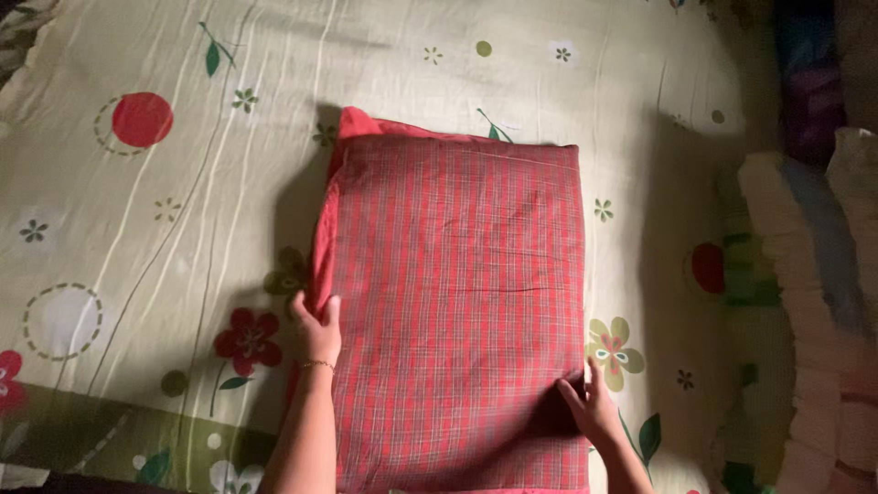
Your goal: The person places a pillow on the bed, then puts a green pillowcase on it, followed by a blue pillowcase on another pillow. The person then folds a red and yellow cloth on the bed.
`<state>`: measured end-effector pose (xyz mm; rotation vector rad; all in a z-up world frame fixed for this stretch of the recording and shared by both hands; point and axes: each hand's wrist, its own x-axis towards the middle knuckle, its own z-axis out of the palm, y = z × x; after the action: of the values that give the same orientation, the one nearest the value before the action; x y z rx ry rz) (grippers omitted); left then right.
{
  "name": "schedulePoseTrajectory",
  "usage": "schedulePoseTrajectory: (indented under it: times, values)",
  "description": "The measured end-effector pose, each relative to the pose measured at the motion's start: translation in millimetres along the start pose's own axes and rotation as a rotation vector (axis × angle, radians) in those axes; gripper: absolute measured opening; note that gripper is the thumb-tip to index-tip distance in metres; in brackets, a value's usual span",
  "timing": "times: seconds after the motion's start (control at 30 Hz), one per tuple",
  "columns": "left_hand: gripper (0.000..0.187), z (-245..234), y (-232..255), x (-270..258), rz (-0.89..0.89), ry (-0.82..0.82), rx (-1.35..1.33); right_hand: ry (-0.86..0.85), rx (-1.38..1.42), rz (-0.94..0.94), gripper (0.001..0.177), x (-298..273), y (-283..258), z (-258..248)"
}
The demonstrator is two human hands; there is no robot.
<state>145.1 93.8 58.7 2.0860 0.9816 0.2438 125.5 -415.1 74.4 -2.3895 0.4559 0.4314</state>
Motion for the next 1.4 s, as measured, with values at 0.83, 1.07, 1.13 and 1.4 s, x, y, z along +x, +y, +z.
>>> schedulePoseTrajectory:
  times: [0.83, 1.07, 1.13, 1.4]
  values:
    - [0.074, 98, 98, -54, 0.443, -0.061, 0.481, -0.062, -0.942, -0.406, 0.072, 221, -148, 47]
    - [0.067, 153, 191, 117, 0.472, -0.412, 0.792, 0.031, -0.913, -0.478, 0.073, 225, -133, 58]
    - [0.072, 144, 180, 161, 0.371, -0.321, 0.886, 0.021, -0.922, -0.471, 0.074, 232, -130, 61]
    - [0.076, 138, 153, 172, 0.322, -0.299, 0.774, 0.171, -0.834, -0.581, 0.073, 239, -109, 72]
